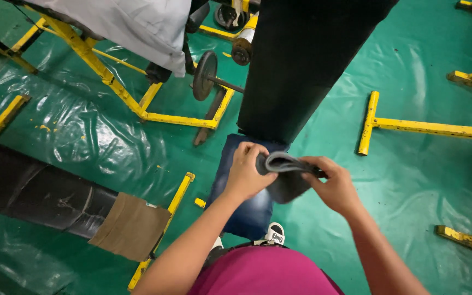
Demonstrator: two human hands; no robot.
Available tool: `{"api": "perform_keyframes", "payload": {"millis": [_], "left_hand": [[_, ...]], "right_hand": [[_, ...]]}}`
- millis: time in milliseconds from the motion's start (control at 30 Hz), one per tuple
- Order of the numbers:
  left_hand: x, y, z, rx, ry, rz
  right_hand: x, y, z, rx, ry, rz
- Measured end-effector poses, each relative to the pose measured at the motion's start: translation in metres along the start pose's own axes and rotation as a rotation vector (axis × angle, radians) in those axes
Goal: Cleaning and wiping down various gym weight machines and equipment with a blue cloth.
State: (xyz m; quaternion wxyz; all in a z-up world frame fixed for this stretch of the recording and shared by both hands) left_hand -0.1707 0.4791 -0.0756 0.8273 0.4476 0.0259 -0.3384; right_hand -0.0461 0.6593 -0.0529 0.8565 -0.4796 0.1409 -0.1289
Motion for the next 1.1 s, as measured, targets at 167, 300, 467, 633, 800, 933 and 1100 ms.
{"api": "perform_keyframes", "payload": {"millis": [167,300,467,633,800,933,1100], "left_hand": [[0.006,-0.012,-0.021,0.25,-0.272,-0.121],[0.015,0.001,-0.03,0.219,-0.469,0.074],[0.016,0.003,-0.005,0.347,-0.336,0.1],[0.074,-0.071,-0.052,0.162,-0.659,0.269],[0.131,-0.099,-0.049,0.183,-0.618,0.474],[0.166,-0.119,-0.012,0.422,-0.452,0.598],[0.193,-0.125,0.05,1.547,0.199,0.832]], "right_hand": [[-0.001,-0.032,0.004,0.202,-0.171,0.034],[-0.002,-0.06,-0.015,0.287,-0.265,0.043],[0.008,-0.009,-0.029,0.093,-0.256,0.017],[0.004,0.032,-0.023,-0.046,-0.296,-0.23],[-0.012,0.057,-0.027,-0.362,-0.226,-0.228],[-0.027,0.051,-0.066,-0.511,-0.226,-0.269],[-0.016,0.061,-0.136,-0.929,-0.226,-0.475]]}}
Point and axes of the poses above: each hand's wrist, its own x-axis away from the middle knuckle, its own z-axis out of the back of the hand, y = z × x, the point moved 7 cm from there along -x, towards the middle knuckle, and after that the axes turned 6 degrees about -x, right-handed, at the moved point
